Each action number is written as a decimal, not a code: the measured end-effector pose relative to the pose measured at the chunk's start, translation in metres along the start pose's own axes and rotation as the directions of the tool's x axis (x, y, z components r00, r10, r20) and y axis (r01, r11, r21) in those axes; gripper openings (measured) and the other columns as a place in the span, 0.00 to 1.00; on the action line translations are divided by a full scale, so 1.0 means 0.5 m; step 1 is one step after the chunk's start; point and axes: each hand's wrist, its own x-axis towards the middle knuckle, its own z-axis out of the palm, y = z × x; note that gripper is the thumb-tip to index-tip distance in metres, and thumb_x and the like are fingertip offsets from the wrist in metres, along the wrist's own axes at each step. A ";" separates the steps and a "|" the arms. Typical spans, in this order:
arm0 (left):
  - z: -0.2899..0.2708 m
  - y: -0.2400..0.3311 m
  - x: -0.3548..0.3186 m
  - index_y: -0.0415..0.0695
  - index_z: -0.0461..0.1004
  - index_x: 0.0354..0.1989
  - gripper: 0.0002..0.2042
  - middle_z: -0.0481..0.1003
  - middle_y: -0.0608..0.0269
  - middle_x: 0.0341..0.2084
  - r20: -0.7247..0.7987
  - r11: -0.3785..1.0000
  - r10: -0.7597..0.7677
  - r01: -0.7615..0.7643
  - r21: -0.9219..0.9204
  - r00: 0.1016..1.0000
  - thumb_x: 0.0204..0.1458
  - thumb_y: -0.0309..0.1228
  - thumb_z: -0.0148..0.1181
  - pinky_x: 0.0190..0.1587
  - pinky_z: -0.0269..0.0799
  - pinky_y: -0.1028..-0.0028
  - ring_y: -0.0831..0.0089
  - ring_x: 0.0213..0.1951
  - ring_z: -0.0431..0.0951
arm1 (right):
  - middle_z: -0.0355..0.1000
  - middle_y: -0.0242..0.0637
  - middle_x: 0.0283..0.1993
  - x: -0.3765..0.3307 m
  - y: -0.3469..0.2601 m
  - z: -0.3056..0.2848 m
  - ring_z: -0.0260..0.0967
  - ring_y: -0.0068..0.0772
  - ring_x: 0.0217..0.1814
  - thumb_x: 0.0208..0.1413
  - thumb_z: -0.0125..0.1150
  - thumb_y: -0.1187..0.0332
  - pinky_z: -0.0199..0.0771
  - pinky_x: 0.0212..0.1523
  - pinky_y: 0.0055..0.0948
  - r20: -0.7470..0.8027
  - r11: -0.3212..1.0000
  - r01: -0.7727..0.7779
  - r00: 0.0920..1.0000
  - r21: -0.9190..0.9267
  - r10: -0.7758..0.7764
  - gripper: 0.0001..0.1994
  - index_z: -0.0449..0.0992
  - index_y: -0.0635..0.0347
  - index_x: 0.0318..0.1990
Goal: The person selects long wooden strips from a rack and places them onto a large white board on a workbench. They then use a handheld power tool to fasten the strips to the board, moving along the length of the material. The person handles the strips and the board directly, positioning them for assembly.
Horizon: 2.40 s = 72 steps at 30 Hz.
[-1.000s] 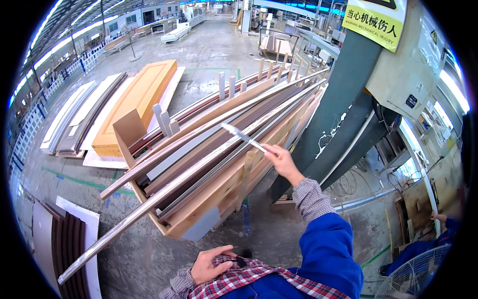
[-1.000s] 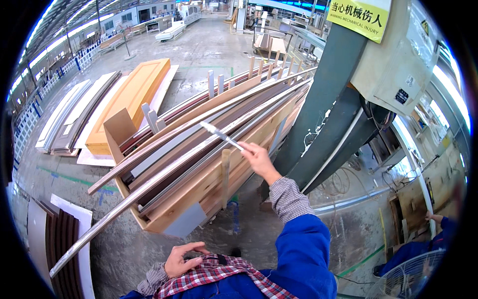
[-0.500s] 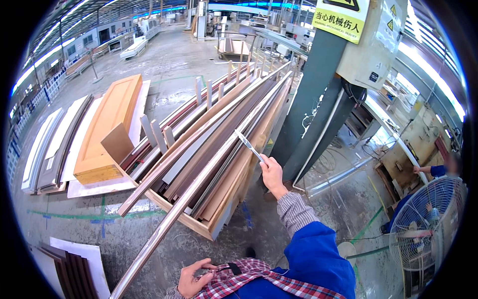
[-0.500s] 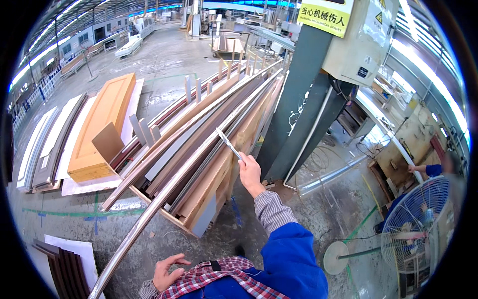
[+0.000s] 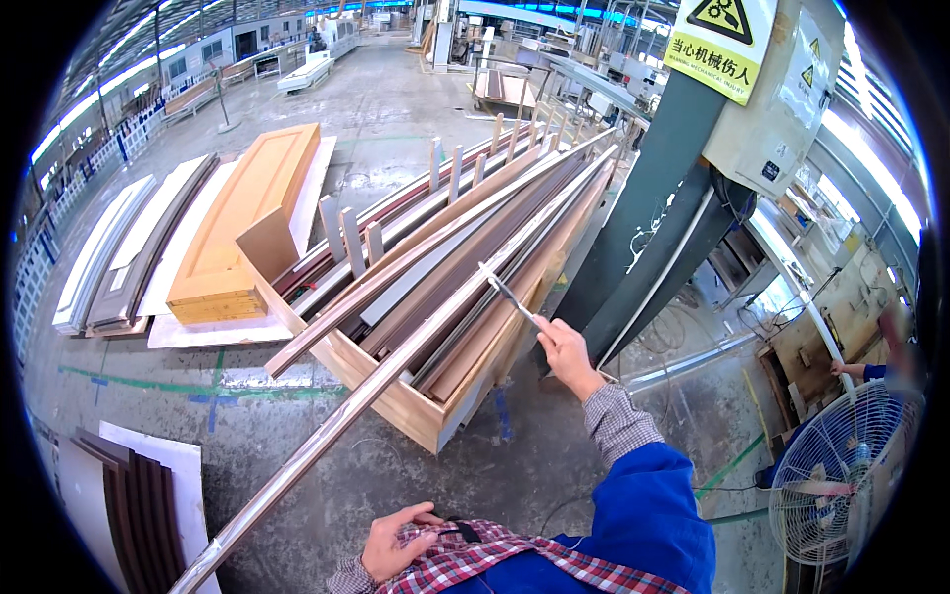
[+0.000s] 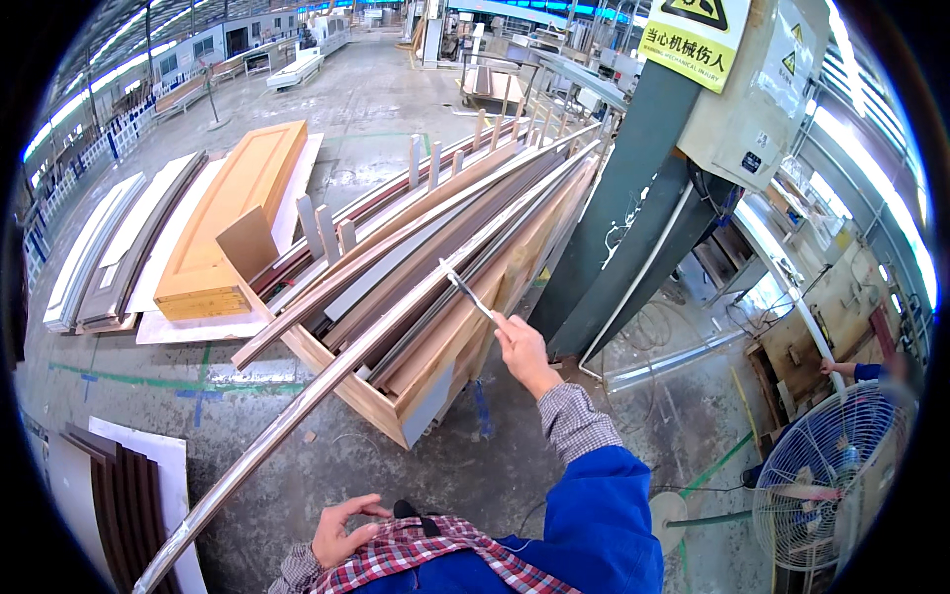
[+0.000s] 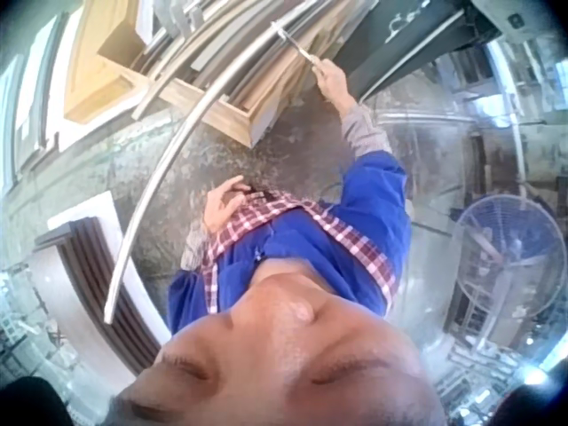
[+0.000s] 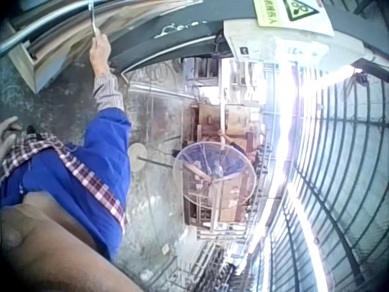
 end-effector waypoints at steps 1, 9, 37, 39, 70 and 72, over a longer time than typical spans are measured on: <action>0.007 -0.007 -0.006 0.34 0.64 0.49 0.21 0.75 0.52 0.35 0.016 1.000 -0.019 0.019 0.012 1.000 0.46 0.28 0.57 0.45 0.68 0.70 0.66 0.40 0.76 | 0.59 0.43 0.25 -0.006 -0.015 -0.005 0.62 0.45 0.26 0.49 0.53 0.74 0.63 0.27 0.34 0.015 1.000 0.020 1.000 0.022 -0.020 0.15 0.70 0.58 0.47; 0.050 -0.022 -0.064 0.38 0.62 0.53 0.22 0.74 0.51 0.37 0.007 0.999 -0.036 0.036 -0.003 0.999 0.49 0.31 0.54 0.48 0.67 0.66 0.63 0.41 0.75 | 0.59 0.41 0.26 -0.049 -0.069 -0.004 0.63 0.44 0.26 0.50 0.52 0.73 0.64 0.26 0.34 0.071 0.994 0.103 0.992 0.019 -0.105 0.16 0.68 0.56 0.48; -0.112 -0.068 -0.483 0.34 0.64 0.50 0.22 0.75 0.52 0.37 -0.024 0.998 0.050 -0.051 -0.026 0.998 0.47 0.31 0.57 0.48 0.67 0.68 0.65 0.42 0.75 | 0.61 0.42 0.25 -0.313 -0.544 0.075 0.63 0.43 0.27 0.50 0.52 0.74 0.65 0.28 0.32 0.177 0.983 0.114 0.974 0.147 -0.140 0.16 0.69 0.60 0.48; -0.127 -0.067 -0.516 0.35 0.64 0.50 0.22 0.75 0.53 0.37 0.009 0.999 0.047 -0.047 -0.012 0.999 0.47 0.31 0.57 0.48 0.67 0.69 0.65 0.42 0.75 | 0.62 0.43 0.26 -0.338 -0.586 0.090 0.63 0.43 0.26 0.49 0.52 0.74 0.64 0.27 0.33 0.178 0.979 0.129 0.971 0.155 -0.156 0.16 0.69 0.61 0.48; -0.207 -0.091 -0.748 0.38 0.64 0.51 0.22 0.75 0.52 0.34 -0.116 0.966 0.253 -0.258 -0.033 0.961 0.46 0.30 0.58 0.42 0.70 0.70 0.63 0.37 0.76 | 0.62 0.39 0.26 -0.613 -1.019 0.231 0.65 0.41 0.22 0.50 0.52 0.73 0.64 0.21 0.34 0.367 0.898 0.215 0.857 0.383 -0.362 0.17 0.67 0.58 0.50; -0.208 -0.095 -0.758 0.40 0.64 0.52 0.22 0.75 0.53 0.36 -0.119 0.968 0.248 -0.251 -0.014 0.962 0.46 0.30 0.57 0.43 0.70 0.69 0.63 0.39 0.76 | 0.61 0.38 0.26 -0.628 -1.027 0.246 0.65 0.40 0.22 0.49 0.53 0.73 0.64 0.20 0.33 0.394 0.882 0.253 0.822 0.397 -0.412 0.19 0.66 0.57 0.52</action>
